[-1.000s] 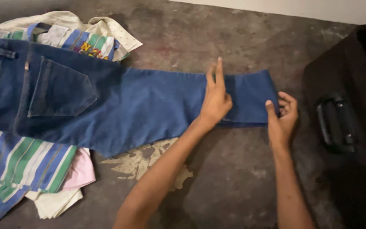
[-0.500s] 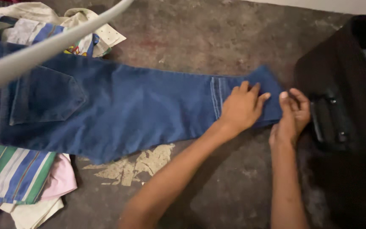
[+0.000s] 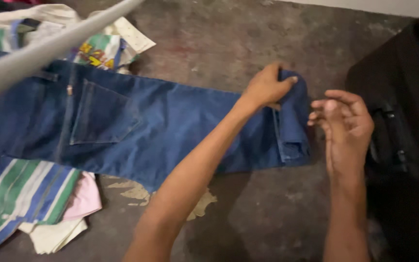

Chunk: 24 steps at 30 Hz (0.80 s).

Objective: The person folds several garments including black pants, grey trousers, and two pairs of jeans on a worn table surface. Each item is smoothed, folded into a compact rectangle, and placed into an open suitcase.

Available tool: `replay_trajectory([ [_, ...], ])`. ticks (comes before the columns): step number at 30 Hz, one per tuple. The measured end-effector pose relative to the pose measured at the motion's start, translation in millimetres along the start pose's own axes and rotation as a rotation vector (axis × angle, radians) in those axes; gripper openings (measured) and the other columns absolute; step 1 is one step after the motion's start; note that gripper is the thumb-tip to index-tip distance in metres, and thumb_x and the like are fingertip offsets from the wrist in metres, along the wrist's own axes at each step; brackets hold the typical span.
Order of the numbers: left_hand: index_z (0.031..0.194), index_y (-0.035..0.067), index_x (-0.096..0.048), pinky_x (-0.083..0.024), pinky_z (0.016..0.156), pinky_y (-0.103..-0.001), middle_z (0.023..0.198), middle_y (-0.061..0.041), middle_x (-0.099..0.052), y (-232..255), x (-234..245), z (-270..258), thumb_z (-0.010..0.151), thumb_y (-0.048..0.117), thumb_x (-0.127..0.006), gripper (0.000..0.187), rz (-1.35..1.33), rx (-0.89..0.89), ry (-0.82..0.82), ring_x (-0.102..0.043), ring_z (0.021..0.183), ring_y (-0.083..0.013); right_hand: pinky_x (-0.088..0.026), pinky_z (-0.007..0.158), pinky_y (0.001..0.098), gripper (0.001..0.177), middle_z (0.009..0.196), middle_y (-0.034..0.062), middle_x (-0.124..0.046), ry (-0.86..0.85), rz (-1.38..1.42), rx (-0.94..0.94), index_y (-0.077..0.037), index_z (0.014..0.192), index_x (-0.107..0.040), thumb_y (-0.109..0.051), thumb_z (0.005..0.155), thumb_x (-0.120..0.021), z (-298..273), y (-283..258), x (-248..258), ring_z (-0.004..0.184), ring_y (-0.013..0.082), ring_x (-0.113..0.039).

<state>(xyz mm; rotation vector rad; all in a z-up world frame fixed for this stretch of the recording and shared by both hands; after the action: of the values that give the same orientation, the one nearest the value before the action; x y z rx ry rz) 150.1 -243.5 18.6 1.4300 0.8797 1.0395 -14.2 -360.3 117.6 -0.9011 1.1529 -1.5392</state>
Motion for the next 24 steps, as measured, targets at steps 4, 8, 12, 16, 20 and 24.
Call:
replay_trajectory([
  [4,0.128,0.007,-0.055,-0.057,0.08,-0.052,0.104,-0.022,-0.072,-4,61,-31,0.085,0.033,-0.078,0.056,0.465,-0.238,0.25,-0.073,0.088,-0.0435,-0.055,0.077,0.026,0.035,0.114,0.0114,-0.072,-0.004,-0.253,-0.054,-0.001,0.129,-0.061,-0.023,0.103,-0.07,7,33,5,0.091,0.0112,-0.067],
  [8,0.125,0.005,-0.051,-0.055,0.076,-0.055,0.117,-0.028,-0.062,4,81,-75,0.074,0.024,-0.082,0.063,0.692,-0.3,0.375,-0.066,0.096,-0.0494,-0.053,0.073,0.0297,0.052,0.108,0.0144,-0.072,-0.156,-0.671,-0.017,0.003,0.135,-0.059,-0.035,0.102,-0.071,11,67,-1,0.085,0.0159,-0.065],
  [12,0.13,0.006,-0.049,-0.055,0.082,-0.055,0.122,-0.026,-0.059,-4,67,-113,0.082,0.023,-0.08,0.06,0.628,-0.188,0.184,-0.066,0.099,-0.0495,-0.052,0.062,0.0315,0.066,0.094,0.0131,-0.071,-0.19,-0.711,-0.409,0.003,0.137,-0.056,-0.047,0.095,-0.067,0,123,13,0.074,0.0169,-0.064],
  [16,0.132,0.006,-0.047,-0.054,0.081,-0.054,0.119,-0.027,-0.059,11,66,-136,0.082,0.016,-0.077,0.059,0.46,-0.216,0.172,-0.064,0.099,-0.0503,-0.046,0.069,0.0321,0.07,0.092,0.0145,-0.068,-0.211,-0.652,-0.413,0.007,0.137,-0.061,-0.05,0.097,-0.069,-3,128,14,0.081,0.0169,-0.056],
  [20,0.13,0.006,-0.047,-0.056,0.08,-0.051,0.111,-0.023,-0.064,10,75,-151,0.084,0.013,-0.072,0.053,0.419,-0.198,0.21,-0.068,0.098,-0.0454,-0.052,0.081,0.0315,0.076,0.106,0.0155,-0.071,-0.239,-0.623,-0.394,0.005,0.137,-0.055,-0.054,0.092,-0.066,0,128,7,0.094,0.0196,-0.066],
  [24,0.133,0.011,-0.055,-0.056,0.085,-0.051,0.11,-0.018,-0.069,-4,78,-166,0.091,0.018,-0.068,0.044,0.526,-0.156,0.156,-0.07,0.1,-0.0411,-0.05,0.094,0.038,0.084,0.12,0.0243,-0.069,-0.262,-0.805,-0.461,0.007,0.142,-0.054,-0.062,0.095,-0.06,-5,133,8,0.109,0.0287,-0.066],
])
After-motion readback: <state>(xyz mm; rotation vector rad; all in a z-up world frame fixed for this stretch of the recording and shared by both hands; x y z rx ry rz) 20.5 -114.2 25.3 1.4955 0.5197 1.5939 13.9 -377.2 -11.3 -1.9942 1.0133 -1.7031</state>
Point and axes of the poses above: each hand's wrist, its own z-axis towards the middle knuckle, its own x-axis out of the back of the hand, y = z × x, the point moved 10 cm from there along z, towards the middle knuckle
